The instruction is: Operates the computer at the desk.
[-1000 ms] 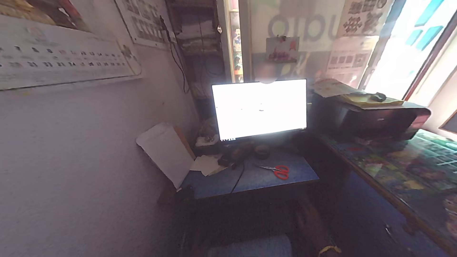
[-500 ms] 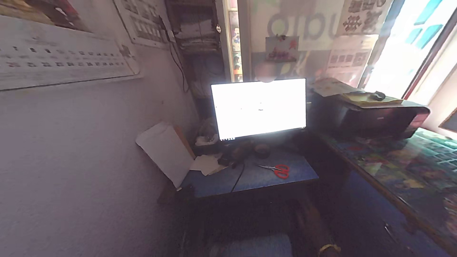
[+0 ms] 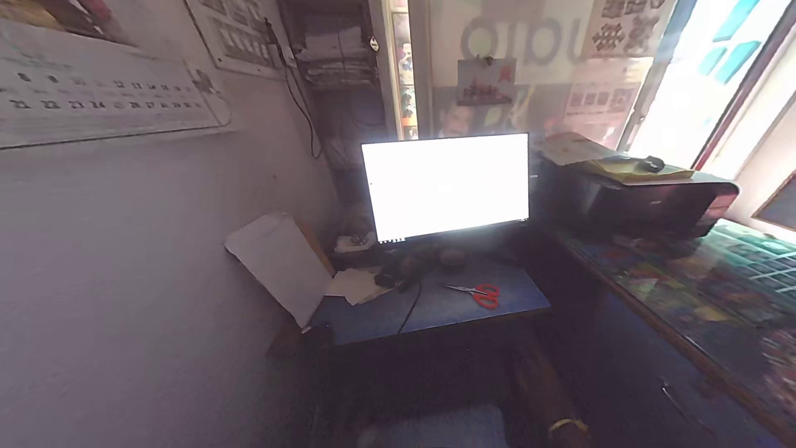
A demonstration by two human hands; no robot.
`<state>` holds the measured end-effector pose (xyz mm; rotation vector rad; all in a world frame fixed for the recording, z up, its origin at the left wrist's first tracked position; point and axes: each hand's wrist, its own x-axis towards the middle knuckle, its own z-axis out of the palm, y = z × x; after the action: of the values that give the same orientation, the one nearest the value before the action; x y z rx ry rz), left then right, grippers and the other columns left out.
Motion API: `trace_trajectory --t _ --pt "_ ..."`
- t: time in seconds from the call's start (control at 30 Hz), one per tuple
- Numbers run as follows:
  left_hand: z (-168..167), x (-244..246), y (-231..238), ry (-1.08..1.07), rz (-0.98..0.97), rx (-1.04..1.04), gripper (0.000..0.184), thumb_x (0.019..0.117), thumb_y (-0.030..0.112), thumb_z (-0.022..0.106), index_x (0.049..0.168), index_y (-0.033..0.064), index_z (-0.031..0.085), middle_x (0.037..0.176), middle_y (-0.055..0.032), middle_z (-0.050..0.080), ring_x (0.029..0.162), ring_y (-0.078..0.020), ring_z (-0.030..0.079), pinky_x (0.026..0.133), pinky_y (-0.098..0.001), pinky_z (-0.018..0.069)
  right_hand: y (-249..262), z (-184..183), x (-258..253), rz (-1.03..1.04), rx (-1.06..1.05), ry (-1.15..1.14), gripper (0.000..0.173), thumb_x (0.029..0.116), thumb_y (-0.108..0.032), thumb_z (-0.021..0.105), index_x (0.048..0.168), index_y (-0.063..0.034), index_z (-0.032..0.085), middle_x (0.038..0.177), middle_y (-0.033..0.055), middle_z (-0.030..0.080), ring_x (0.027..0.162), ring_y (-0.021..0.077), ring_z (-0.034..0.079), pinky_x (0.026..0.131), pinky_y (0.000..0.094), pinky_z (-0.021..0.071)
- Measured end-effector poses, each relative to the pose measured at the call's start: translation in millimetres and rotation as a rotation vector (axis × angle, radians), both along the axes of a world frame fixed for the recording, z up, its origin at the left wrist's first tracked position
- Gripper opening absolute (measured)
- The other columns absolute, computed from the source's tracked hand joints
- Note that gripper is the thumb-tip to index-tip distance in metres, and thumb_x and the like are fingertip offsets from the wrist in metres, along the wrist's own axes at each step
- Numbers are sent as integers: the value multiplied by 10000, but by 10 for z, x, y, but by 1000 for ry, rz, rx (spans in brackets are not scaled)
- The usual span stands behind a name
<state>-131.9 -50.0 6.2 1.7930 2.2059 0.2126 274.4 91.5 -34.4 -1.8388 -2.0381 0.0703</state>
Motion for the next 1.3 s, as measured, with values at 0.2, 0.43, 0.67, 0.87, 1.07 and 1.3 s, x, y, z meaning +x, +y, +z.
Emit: trace_trajectory --t 0.2,0.43,0.67,0.87,1.07,1.3 --pt "31 6 5 15 -8 -70 658 942 624 587 1501 283 521 1641 -262 276 1458 -485 368 1138 -655 351 -18 41 -20 -19 -45 19 532 1057 -388 467 1513 -118 510 1590 159 444 1485 322 409 1224 464 344" --pt "-13 39 13 -11 13 -68 676 926 648 604 1506 313 513 1679 -226 199 1411 -495 426 1104 -658 391 -14 28 -5 -31 -49 40 547 1053 -393 479 1524 -115 494 1608 150 418 1495 305 395 1228 454 344" --pt "-7 60 92 20 0 -90 644 944 630 592 1503 320 514 1681 -224 195 1243 -495 583 982 -639 501 -47 203 -45 -67 -115 64 565 1056 -396 487 1553 -129 451 1617 152 401 1488 312 404 1214 462 365" --pt "-24 57 58 47 12 -92 672 940 657 573 1521 331 486 1641 -245 290 1254 -495 574 1003 -645 483 -48 164 -50 -64 -111 61 564 1059 -401 474 1554 -133 451 1635 131 379 1501 296 387 1224 451 351" --pt "-29 48 42 41 34 -103 657 948 635 578 1503 289 520 1645 -250 275 1348 -493 493 1099 -649 394 -4 103 -55 -49 -73 38 558 1058 -420 464 1540 -140 474 1614 141 410 1487 298 409 1216 447 365" --pt "0 67 41 81 3 -35 647 960 627 566 1522 318 489 1665 -220 252 1355 -471 499 1093 -633 406 -1 131 -49 -60 -71 65 543 1055 -411 476 1531 -152 491 1600 145 427 1478 301 420 1205 446 378"
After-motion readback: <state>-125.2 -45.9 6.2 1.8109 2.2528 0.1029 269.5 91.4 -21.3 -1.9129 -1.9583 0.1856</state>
